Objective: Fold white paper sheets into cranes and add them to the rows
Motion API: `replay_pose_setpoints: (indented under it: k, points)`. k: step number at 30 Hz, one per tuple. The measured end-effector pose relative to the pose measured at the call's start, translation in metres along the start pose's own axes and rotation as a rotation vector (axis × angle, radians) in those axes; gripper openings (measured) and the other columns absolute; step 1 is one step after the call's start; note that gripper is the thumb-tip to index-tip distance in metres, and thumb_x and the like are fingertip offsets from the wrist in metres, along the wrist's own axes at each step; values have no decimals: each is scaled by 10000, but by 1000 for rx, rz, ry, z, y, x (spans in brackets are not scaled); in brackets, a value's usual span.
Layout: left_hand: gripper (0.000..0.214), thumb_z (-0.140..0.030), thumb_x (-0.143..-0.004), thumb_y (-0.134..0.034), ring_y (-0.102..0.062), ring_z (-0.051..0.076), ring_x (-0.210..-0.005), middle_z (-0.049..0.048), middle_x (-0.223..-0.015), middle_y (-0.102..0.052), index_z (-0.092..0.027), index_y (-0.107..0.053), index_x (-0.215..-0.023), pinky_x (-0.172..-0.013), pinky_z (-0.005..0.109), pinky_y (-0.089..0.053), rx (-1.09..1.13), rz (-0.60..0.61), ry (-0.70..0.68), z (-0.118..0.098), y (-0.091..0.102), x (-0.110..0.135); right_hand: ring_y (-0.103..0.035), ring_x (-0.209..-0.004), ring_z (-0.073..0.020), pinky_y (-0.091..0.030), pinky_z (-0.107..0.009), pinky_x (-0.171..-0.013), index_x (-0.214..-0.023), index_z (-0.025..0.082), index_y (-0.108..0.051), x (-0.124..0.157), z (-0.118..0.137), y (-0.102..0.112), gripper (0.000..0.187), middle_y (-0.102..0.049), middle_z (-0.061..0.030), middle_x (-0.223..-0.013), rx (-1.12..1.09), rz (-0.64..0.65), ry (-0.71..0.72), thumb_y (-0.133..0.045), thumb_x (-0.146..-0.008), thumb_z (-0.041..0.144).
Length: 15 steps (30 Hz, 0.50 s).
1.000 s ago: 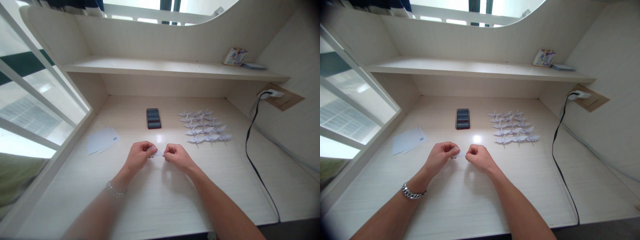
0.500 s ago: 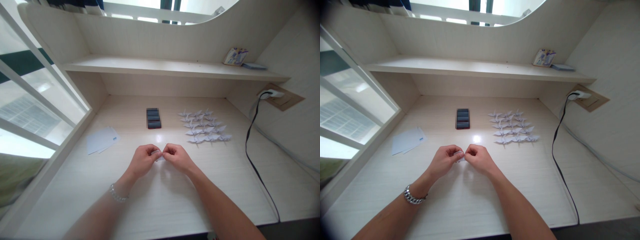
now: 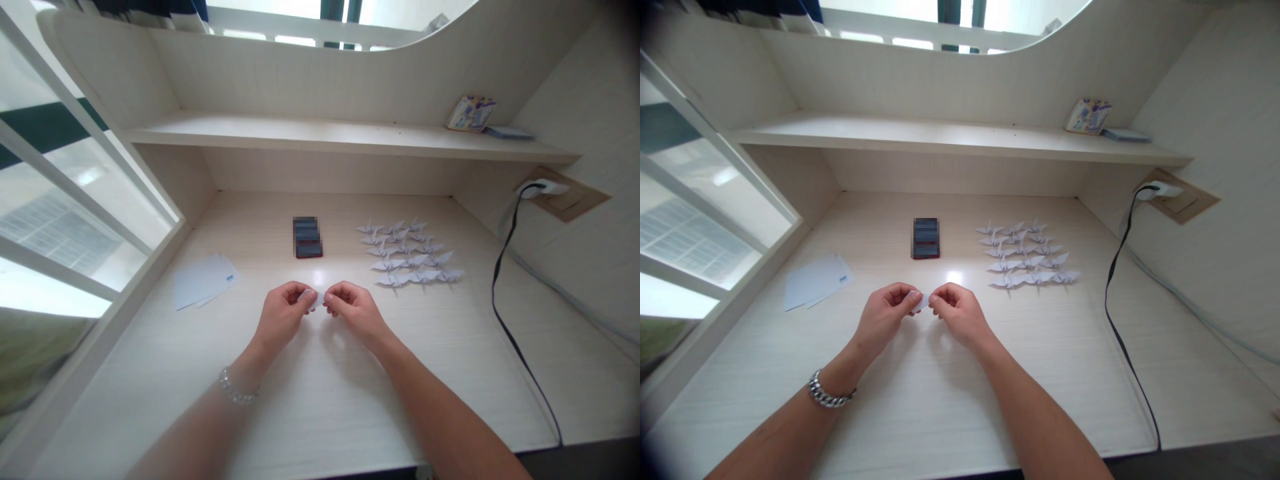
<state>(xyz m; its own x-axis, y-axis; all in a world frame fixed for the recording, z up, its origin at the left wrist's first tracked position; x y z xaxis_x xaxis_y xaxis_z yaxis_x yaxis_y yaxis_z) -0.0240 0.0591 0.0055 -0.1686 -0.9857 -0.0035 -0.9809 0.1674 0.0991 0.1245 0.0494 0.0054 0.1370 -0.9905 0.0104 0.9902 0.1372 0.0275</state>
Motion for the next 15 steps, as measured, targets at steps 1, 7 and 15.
replay_pose_setpoints:
  k: [1, 7, 15]
  points:
    - [219, -355, -756, -580, -565, 141, -650, 46, -708, -632, -142, -622, -787, -584, 239, -441, -17, 24, 3, 1, -3, 1, -516, -588, -117, -403, -243, -571, -746, 162, -582, 0, -1, 0, 142, -569, 5, -624, -7, -12, -10, -575, -753, 304]
    - [195, -315, -775, -515, -540, 136, -638, 21, -685, -635, -170, -631, -717, -568, 229, -401, -264, 189, -48, -6, -15, 6, -502, -585, -114, -381, -233, -550, -732, 160, -597, 2, -2, 0, 123, -565, 7, -624, 190, 50, -18, -549, -755, 271]
    - [160, -226, -710, -504, -527, 130, -598, 9, -640, -632, -168, -653, -695, -536, 223, -372, -331, 293, -4, -6, -11, 6, -473, -523, -100, -359, -224, -505, -670, 143, -595, 2, 3, 13, 102, -533, 13, -555, 110, 78, -79, -567, -705, 234]
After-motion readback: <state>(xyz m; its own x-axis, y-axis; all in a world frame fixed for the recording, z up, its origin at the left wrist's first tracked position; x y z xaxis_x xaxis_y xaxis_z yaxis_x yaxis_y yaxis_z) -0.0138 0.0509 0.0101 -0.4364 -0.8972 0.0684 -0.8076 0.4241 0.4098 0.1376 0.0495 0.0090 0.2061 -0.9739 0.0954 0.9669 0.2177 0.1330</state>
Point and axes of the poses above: each hand's wrist, its own x-axis away from the middle knuckle, its own y-axis out of the back of the hand, z = x × y, the point moved 6 cm from there along -x, towards the middle knuckle
